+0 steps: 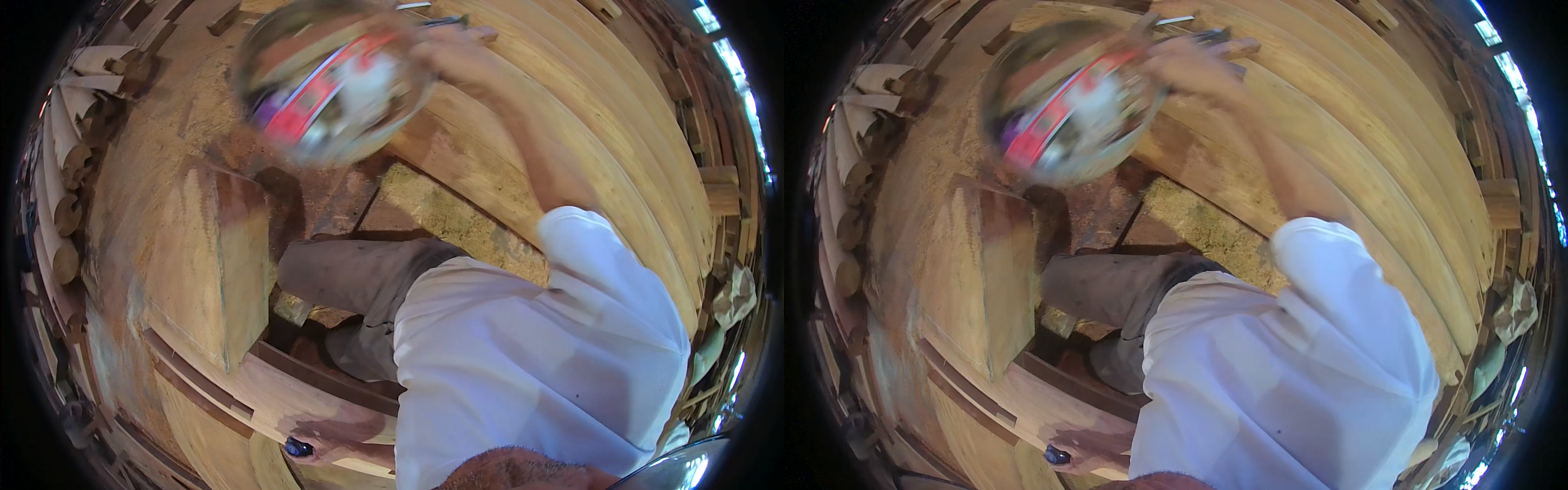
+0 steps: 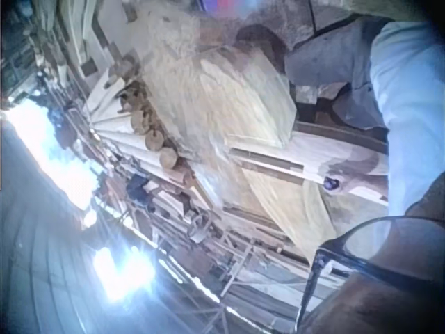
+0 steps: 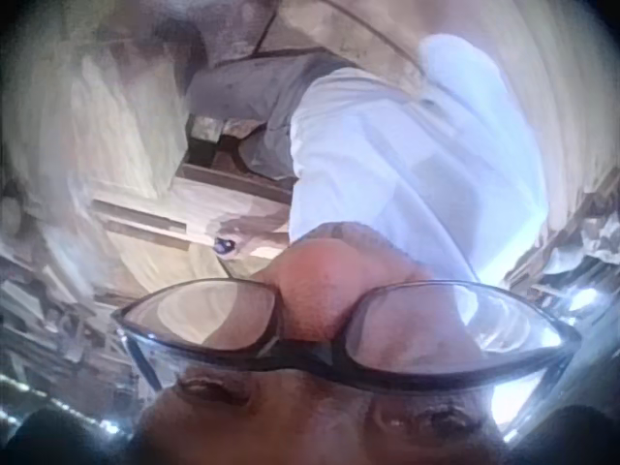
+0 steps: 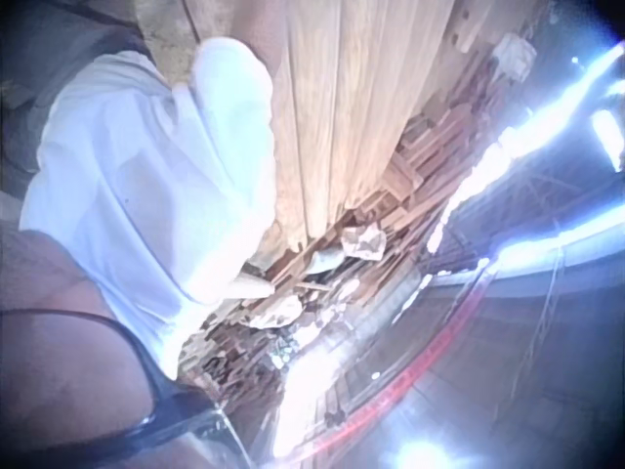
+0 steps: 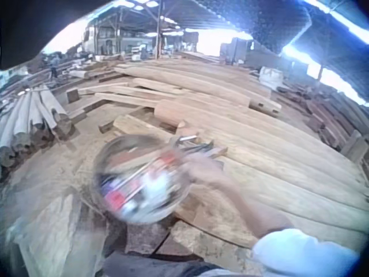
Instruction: The person applies a dark liquid finish to a curved wooden piece using a small brush. They repeatedly dip the brush into a small bottle and carefully coat the surface, including edges and recessed areas, in a woodworking shop.
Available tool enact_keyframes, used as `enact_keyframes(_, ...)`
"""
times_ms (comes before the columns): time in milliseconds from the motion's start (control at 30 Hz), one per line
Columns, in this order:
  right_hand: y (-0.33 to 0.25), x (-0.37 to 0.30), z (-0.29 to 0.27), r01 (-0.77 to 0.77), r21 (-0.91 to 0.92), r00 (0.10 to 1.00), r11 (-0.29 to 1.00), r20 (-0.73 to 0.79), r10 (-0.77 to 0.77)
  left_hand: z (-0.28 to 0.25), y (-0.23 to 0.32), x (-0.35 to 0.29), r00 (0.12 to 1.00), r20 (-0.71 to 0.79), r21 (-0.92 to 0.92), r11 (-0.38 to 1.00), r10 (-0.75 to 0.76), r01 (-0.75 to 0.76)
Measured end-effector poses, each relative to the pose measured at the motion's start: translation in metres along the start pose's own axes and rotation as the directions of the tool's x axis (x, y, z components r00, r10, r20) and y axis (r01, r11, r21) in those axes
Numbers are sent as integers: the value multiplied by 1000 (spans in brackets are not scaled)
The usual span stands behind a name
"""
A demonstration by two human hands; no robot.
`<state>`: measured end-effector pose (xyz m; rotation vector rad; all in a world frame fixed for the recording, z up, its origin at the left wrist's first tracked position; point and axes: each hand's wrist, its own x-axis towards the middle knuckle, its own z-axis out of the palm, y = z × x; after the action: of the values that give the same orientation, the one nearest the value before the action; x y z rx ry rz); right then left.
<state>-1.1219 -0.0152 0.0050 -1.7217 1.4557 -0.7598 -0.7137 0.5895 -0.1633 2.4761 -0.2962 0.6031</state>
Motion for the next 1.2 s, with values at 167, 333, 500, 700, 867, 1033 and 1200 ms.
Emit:
enact_keyframes(167,84,-105,-192,-327,-15,840,945,-462,284,11,10,-5,999,31,-34,999,25,-24)
enact_keyframes(333,223,-140,-209,-325,73,728,943,-617,299,-5,23,-8,997,-5,-125,989,-80,79)
enact_keyframes(500,359,-207,-260,-247,225,692,943,-640,334,28,51,-14,1000,-9,-135,990,-28,27)
enact_keyframes(700,351,-224,-194,-479,473,697,740,-308,648,-11,47,1,939,69,-637,710,-336,301)
enact_keyframes(867,360,-236,-242,-660,489,555,570,-194,809,19,3,-24,937,80,-549,770,-339,326)
enact_keyframes(1033,414,-213,-231,-615,537,533,578,-258,806,8,11,-18,928,94,-533,769,-360,352)
enact_keyframes(1200,456,-198,-227,-468,539,569,701,-423,705,-5,31,-9,941,67,-461,826,-331,323)
